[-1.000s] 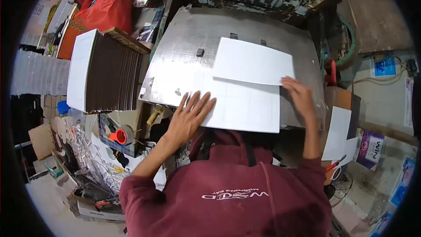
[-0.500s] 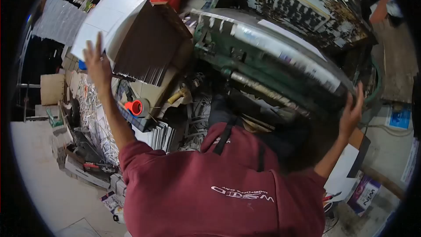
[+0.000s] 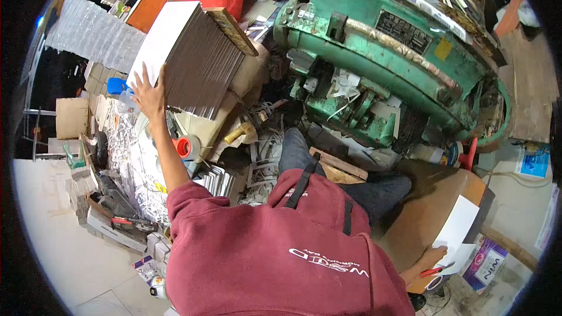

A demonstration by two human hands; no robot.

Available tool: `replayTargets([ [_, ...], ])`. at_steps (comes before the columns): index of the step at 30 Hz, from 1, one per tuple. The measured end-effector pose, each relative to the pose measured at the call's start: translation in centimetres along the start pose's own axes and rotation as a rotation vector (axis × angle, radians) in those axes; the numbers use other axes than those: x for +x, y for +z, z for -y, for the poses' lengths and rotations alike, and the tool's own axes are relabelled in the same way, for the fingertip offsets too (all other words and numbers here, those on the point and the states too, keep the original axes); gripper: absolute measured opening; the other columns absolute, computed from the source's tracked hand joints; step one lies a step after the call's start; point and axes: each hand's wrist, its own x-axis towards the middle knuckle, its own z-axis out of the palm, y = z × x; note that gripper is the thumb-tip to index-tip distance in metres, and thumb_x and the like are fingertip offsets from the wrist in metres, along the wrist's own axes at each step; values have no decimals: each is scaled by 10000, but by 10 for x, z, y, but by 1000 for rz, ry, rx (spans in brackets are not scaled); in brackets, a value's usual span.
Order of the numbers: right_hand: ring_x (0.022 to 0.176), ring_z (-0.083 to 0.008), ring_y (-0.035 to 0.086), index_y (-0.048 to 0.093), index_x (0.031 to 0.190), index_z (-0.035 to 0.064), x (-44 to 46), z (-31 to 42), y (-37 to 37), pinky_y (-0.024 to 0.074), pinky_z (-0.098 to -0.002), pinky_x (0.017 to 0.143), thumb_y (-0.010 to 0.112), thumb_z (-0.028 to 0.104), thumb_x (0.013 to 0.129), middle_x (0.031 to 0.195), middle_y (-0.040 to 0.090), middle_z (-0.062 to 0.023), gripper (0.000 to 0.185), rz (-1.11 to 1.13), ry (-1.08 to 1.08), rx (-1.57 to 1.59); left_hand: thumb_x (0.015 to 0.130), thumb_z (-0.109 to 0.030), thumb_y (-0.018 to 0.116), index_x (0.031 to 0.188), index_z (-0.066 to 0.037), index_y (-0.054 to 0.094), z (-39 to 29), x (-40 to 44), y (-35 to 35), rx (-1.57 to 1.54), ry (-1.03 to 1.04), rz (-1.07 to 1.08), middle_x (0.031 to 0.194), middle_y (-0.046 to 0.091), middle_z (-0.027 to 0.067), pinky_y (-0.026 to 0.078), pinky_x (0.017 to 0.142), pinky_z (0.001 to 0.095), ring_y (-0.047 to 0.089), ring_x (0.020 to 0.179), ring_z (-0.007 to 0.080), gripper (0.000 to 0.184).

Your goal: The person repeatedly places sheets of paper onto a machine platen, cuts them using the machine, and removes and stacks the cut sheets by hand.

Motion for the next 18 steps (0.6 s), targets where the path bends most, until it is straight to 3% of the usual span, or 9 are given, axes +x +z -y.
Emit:
replayTargets([
  [2,986,-318,650,595,1181,-30,-11,-13,-14,516,-409,887,780,215,829,1199,624,-198,467,-64,-190,153,912,-709,475,1508,-221,420,-5,-2,-1,-8,95,-179,1556,370,178,206,1172,585,268,1466,401,772],
  [4,902,-268,648,637,1148,-37,-2,-40,-5,516,-376,835,782,236,837,1070,671,-170,438,-16,-220,421,918,-692,484,1501,-171,429,-27,-9,-13,-78,190,-321,1543,387,183,212,1181,556,276,1463,398,783],
  [5,859,-242,647,658,1131,-41,3,-49,-2,515,-359,809,783,246,841,1006,695,-156,427,6,-234,556,941,-574,561,1470,-113,463,-44,-13,-22,-35,259,-349,1531,405,183,225,1188,510,277,1461,398,708],
  [8,799,-185,632,697,1041,-63,6,-58,-22,514,-294,780,776,221,865,921,704,-118,343,244,-162,979,945,-436,628,1443,-136,503,-95,-29,-32,-207,440,-232,1528,416,167,233,1189,491,276,1466,384,595],
  [10,787,-145,594,694,1077,-72,11,-63,-25,492,-274,729,772,227,879,910,698,-85,367,311,-162,975,941,-347,665,1431,-157,527,-133,-42,-41,-290,561,-176,1526,427,148,283,1176,475,325,1450,356,544],
  [15,750,-121,548,696,1019,-63,23,-68,-13,459,-253,676,789,219,861,856,665,-43,336,346,-151,1017,929,-297,668,1437,-181,520,-206,-63,-53,-507,724,-35,1566,351,167,256,1190,467,268,1477,366,542],
  [18,740,-196,583,687,1040,-36,40,-85,15,473,-296,705,705,257,928,876,689,-78,314,428,-125,970,925,-276,664,1454,-180,499,-237,-68,-55,-642,780,21,1590,292,188,253,1192,471,251,1482,378,562],
])
